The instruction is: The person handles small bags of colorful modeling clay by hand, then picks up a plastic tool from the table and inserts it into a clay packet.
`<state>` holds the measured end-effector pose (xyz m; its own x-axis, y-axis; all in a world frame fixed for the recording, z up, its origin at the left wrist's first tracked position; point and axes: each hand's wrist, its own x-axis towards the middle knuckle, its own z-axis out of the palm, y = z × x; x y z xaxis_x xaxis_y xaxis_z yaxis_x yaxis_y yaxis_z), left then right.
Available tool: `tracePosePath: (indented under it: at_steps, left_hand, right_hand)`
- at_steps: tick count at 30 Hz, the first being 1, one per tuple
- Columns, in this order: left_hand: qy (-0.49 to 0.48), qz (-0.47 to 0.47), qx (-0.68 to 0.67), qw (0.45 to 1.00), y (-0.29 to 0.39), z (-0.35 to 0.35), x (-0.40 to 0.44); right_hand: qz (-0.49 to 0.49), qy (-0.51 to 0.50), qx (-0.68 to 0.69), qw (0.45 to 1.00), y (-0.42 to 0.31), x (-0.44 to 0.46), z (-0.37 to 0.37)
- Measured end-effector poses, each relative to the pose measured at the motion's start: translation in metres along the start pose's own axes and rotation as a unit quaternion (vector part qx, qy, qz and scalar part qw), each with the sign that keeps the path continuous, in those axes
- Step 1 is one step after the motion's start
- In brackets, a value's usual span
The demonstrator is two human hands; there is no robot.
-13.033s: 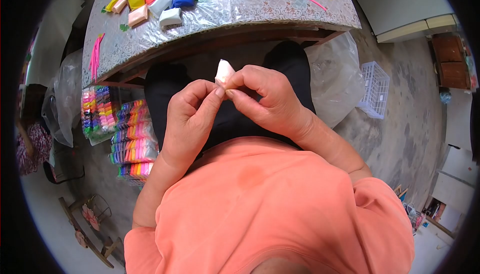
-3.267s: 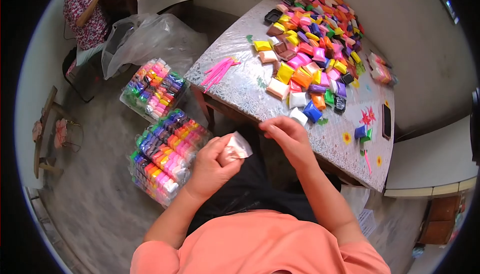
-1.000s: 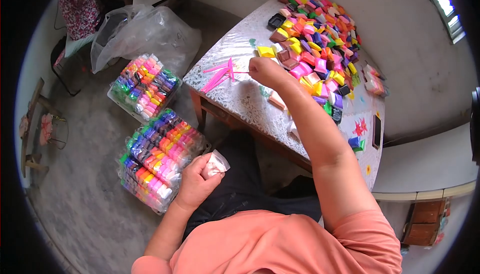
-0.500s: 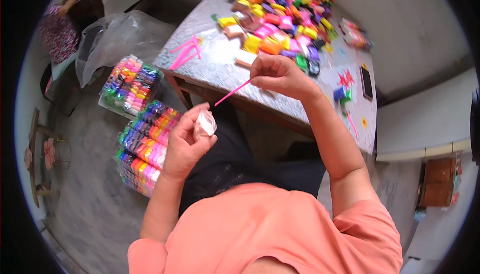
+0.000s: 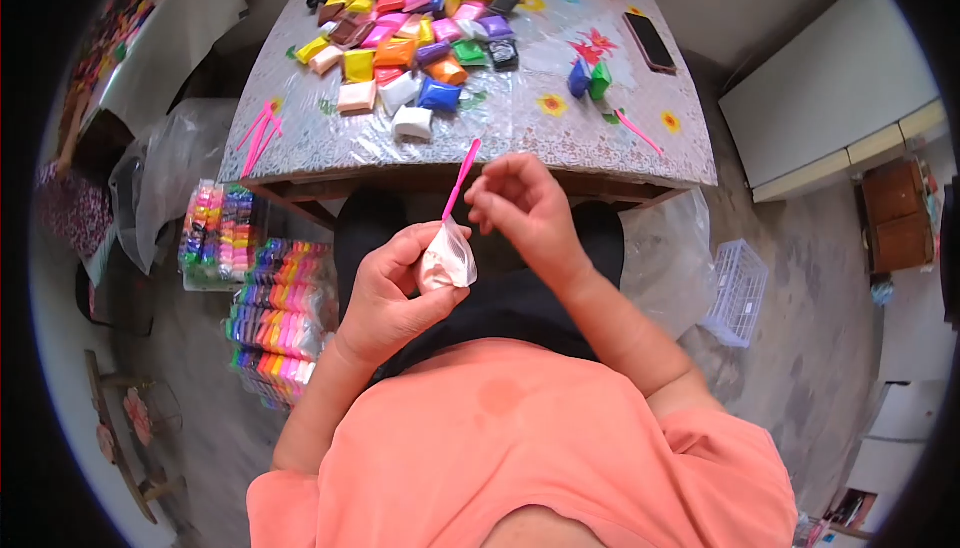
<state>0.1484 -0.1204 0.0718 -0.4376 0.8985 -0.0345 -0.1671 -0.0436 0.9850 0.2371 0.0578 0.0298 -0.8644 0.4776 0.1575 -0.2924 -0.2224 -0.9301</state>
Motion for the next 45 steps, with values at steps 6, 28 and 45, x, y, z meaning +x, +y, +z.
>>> tracePosePath:
  at_steps: [6, 28, 45]
  left_hand:
    - [-0.039, 0.001, 0.031, 0.999, -0.012, 0.014, 0.003]
    - [0.008, -0.012, 0.192, 0.981, -0.020, 0.002, -0.004]
    - [-0.002, 0.021, 0.261, 0.965, -0.025, 0.003, -0.004]
  right_hand:
    - [-0.220, -0.066, -0.258, 0.938, -0.003, -0.027, -0.008]
    - [-0.012, 0.007, -0.006, 1.000, -0.054, -0.079, -0.018]
    - [0.102, 0.018, -0.060, 0.993, -0.052, -0.085, -0.020]
